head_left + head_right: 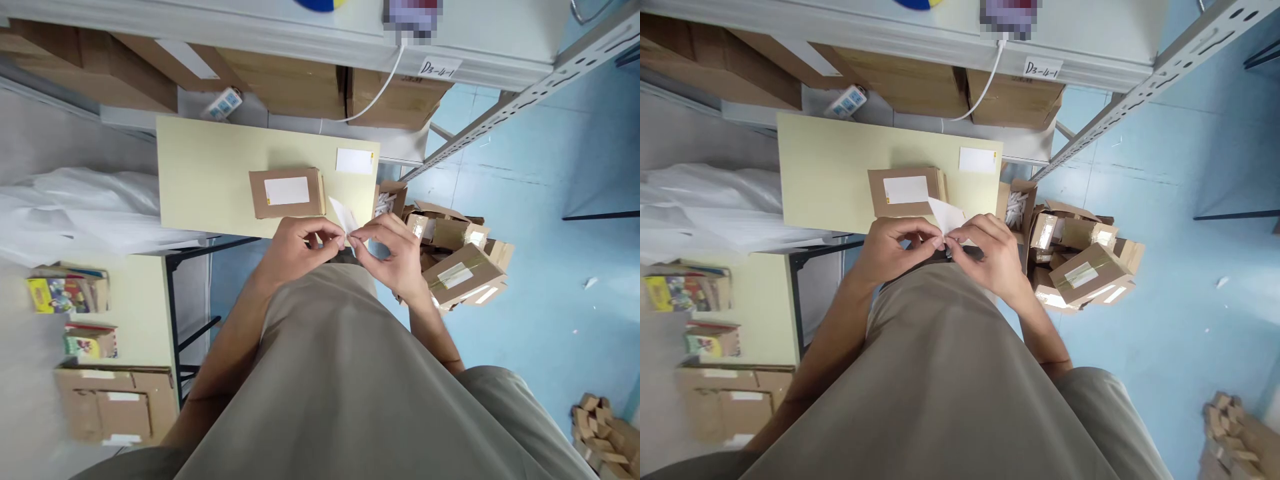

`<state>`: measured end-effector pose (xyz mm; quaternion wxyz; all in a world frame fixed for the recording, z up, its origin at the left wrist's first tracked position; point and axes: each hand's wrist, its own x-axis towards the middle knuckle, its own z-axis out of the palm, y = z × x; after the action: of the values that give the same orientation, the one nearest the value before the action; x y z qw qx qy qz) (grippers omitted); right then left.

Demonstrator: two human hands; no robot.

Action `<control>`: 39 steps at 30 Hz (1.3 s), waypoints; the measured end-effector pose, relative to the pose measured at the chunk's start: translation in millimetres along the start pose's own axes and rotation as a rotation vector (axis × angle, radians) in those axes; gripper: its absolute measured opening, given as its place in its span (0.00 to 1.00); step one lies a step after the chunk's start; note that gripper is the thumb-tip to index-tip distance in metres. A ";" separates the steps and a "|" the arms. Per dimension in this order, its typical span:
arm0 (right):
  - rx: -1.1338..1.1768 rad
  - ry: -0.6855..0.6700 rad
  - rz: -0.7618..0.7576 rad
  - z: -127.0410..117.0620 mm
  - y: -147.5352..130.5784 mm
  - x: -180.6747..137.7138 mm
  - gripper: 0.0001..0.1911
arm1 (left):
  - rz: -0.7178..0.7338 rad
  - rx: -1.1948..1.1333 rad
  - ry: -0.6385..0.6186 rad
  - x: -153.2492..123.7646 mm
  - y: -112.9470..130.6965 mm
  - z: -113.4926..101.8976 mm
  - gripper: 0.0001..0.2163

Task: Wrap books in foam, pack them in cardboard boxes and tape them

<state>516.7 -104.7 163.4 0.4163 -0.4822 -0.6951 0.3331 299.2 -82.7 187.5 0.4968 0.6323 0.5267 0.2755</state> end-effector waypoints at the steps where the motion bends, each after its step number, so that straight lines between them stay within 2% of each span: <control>1: 0.005 0.001 0.009 -0.9 1.5 -0.7 0.07 | 0.005 0.009 0.000 1.1 -2.6 1.3 0.09; 6: 0.087 0.001 0.147 -10.1 19.6 -4.2 0.13 | -0.028 0.068 0.041 11.3 -28.3 6.3 0.08; 11: 0.163 0.101 0.323 -28.8 53.2 -13.8 0.17 | -0.087 0.160 0.131 30.2 -67.7 8.4 0.06; 14: 0.151 0.219 0.394 -45.7 74.9 -22.6 0.18 | -0.177 0.236 0.189 46.9 -96.3 11.0 0.05; 17: 0.096 0.401 0.432 -67.6 92.6 -29.5 0.20 | -0.300 0.360 0.243 64.5 -123.6 13.9 0.04; 20: 0.002 0.577 0.454 -90.6 102.9 -33.0 0.21 | -0.394 0.494 0.260 77.8 -139.5 17.5 0.04; 22: -0.034 0.636 0.455 -102.0 105.7 -34.1 0.21 | -0.390 0.519 0.225 83.9 -141.9 22.3 0.05; 25: -0.043 0.642 0.459 -108.5 107.0 -33.9 0.22 | -0.331 0.513 0.128 93.0 -138.3 36.8 0.05; 29: -0.030 0.627 0.485 -102.1 109.2 -31.1 0.23 | -0.254 0.471 -0.030 111.7 -131.8 69.4 0.07; 34: 0.031 0.616 0.475 -94.8 112.0 -25.7 0.25 | -0.192 0.467 -0.167 141.4 -117.7 113.2 0.08; 39: 0.062 0.630 0.475 -97.0 113.8 -23.1 0.23 | -0.126 0.399 -0.226 167.2 -95.8 145.3 0.09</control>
<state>653.1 -85.0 100.9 0.5348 -0.6955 -0.3920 0.2768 437.3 20.7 18.8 0.4340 0.7107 0.5502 0.0617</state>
